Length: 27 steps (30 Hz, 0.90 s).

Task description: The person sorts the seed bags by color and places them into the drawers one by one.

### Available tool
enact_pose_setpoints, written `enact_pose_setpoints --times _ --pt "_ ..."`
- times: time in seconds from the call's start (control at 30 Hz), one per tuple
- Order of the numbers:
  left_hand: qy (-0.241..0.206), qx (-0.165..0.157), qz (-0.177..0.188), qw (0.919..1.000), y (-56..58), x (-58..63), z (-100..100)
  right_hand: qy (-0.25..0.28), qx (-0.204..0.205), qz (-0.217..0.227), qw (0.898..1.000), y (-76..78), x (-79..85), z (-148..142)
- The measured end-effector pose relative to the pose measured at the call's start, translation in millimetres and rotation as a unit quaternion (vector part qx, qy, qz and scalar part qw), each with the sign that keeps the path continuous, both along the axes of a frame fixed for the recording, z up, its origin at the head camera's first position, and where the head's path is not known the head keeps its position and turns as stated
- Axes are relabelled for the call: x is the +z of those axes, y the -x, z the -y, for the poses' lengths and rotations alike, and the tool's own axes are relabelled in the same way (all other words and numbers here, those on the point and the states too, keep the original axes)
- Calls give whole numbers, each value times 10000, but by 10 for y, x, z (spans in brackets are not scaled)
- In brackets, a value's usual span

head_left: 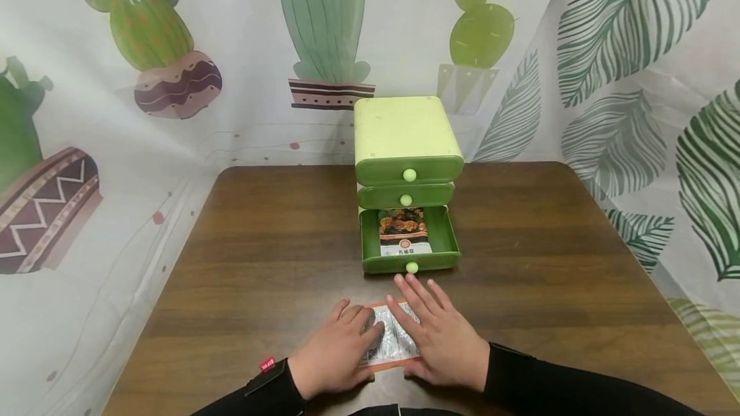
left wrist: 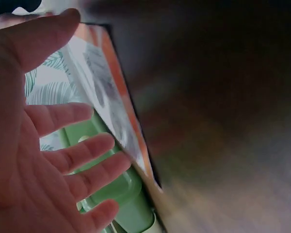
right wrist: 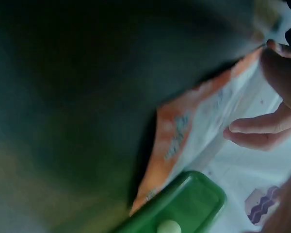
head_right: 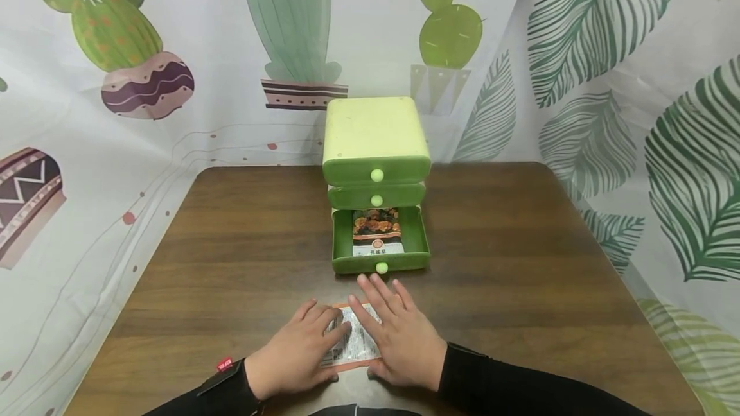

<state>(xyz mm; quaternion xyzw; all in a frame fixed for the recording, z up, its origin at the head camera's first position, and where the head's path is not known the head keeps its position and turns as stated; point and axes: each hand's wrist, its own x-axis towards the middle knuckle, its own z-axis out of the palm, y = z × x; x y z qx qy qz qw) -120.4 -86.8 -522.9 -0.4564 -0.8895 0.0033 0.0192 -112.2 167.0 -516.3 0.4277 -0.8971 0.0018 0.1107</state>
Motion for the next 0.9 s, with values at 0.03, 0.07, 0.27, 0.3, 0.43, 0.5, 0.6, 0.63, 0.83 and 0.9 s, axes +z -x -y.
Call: enact_pose_setpoints --times 0.03,0.07,0.27,0.3,0.43,0.5,0.6,0.63,0.83,0.9 --pt "18 -39 18 10000 -2 -6 -2 -192 -54 193 9996 -18 -17 0" --pt "48 -66 61 9999 -4 -5 -4 -337 -95 370 9987 -29 -28 0" --pt "236 -87 318 9992 11 2 -20 -1132 -96 865 9897 -18 -35 10" --pt "247 -93 305 9992 20 3 -20 -1218 -67 895 9885 -5 -28 20" --pt "176 -166 119 9996 22 -3 -33 -1505 144 660 9863 9 -10 76" --pt "160 -201 10 9997 4 -7 -43 -1604 283 284 9862 -3 -24 107" --pt "153 -198 -160 9996 -16 -19 -56 -1548 440 -389 9862 -6 -67 154" --pt "141 -202 -240 9994 -15 -27 -57 -1475 462 -568 9863 4 -85 171" --pt "-83 -383 -811 9959 36 -17 -65 -904 288 -696 9931 104 -66 230" --pt "-309 -445 -946 9940 52 -3 -55 -786 222 -581 9950 127 -11 219"
